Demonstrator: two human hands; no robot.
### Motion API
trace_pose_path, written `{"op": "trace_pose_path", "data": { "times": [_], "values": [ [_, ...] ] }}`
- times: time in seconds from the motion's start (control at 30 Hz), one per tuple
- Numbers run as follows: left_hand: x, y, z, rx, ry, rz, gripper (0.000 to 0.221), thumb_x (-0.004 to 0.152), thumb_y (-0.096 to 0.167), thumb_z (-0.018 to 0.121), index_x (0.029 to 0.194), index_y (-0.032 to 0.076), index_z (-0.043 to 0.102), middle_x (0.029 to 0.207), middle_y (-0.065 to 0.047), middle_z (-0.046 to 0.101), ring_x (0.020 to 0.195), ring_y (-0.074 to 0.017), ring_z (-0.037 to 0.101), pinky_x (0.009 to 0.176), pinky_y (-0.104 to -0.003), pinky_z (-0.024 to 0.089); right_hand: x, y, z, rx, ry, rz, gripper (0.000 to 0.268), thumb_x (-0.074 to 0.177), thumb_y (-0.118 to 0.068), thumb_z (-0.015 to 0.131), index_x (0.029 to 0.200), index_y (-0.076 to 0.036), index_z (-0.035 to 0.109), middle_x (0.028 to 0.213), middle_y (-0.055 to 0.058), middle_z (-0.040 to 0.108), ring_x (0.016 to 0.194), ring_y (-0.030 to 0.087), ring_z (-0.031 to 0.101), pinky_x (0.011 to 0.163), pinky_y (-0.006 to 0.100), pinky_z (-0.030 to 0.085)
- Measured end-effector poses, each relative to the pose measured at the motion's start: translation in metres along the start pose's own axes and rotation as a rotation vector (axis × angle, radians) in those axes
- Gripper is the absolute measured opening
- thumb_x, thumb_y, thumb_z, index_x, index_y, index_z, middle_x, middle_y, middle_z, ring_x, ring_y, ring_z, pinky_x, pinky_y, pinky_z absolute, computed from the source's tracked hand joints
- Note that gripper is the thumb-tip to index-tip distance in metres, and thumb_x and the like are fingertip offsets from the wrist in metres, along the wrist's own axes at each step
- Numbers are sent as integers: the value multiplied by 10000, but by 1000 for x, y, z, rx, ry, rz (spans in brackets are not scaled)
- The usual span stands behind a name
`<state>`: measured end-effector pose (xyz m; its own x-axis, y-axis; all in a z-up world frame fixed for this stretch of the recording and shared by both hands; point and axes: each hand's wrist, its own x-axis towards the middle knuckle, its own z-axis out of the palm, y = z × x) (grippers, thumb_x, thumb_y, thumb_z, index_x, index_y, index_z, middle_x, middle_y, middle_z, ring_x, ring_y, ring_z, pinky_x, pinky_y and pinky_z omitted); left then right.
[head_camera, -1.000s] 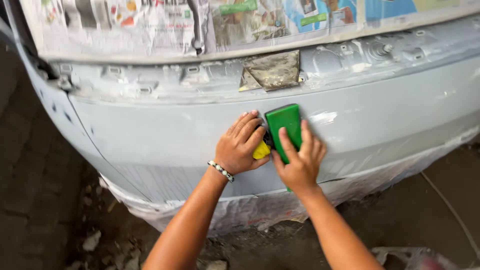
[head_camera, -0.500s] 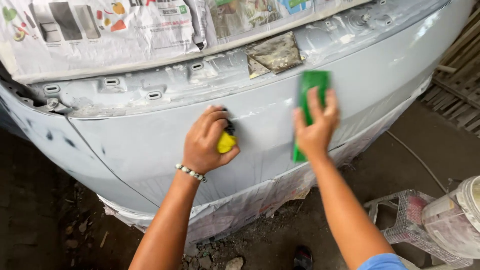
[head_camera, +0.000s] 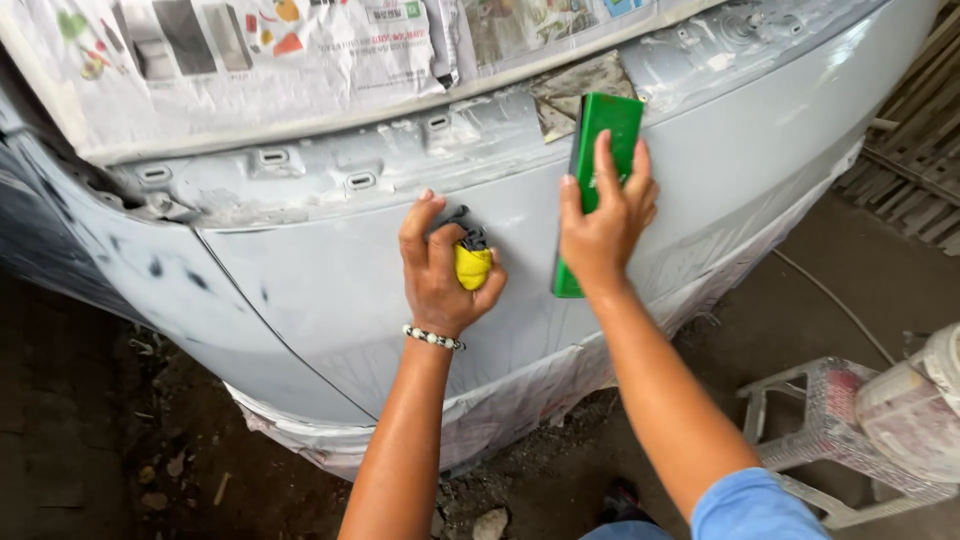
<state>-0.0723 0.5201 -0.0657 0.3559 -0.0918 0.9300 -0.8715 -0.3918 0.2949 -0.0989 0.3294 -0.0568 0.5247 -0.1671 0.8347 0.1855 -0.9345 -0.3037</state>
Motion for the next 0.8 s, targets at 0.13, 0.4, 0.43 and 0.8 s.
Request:
{"op": "trace_pose_path", "data": {
  "times": [0.13, 0.4, 0.43, 0.8],
  "values": [
    [2, 3, 1, -32, 76, -54, 360, 803, 143, 782, 1058, 18, 560, 1413, -206, 454, 1411, -447, 471, 1186, -531, 447, -16, -34, 1, -81, -2, -38, 612, 966, -263, 729, 1544, -224, 533, 1607, 272, 372, 1385, 427, 451, 1144, 537, 321],
    [-4, 1, 10, -40, 50, -110, 393, 796, 141, 786, 1084, 23, 546, 1388, -200, 520, 1347, -394, 565, 1078, -448, 529, -9, 3, 0, -64, 126, 241, 624, 1051, -289, 721, 1620, -211, 475, 1645, 237, 397, 1433, 442, 446, 1191, 547, 332],
    [-3, -1, 10, -43, 63, -106, 403, 809, 146, 794, 1096, 19, 541, 1402, -205, 512, 1313, -386, 571, 1061, -442, 540, -14, -9, -1, -103, 74, 128, 672, 992, -287, 750, 1601, -183, 486, 1626, 280, 365, 1400, 459, 441, 1165, 564, 328],
    [1, 2, 11, 100, 66, -75, 434, 826, 232, 831, 1131, 53, 578, 1409, -181, 518, 1300, -376, 540, 1102, -478, 470, -25, -14, 5, -96, 68, 41, 641, 1026, -249, 740, 1597, -154, 465, 1636, 301, 335, 1423, 494, 420, 1161, 574, 314]
  ]
}}
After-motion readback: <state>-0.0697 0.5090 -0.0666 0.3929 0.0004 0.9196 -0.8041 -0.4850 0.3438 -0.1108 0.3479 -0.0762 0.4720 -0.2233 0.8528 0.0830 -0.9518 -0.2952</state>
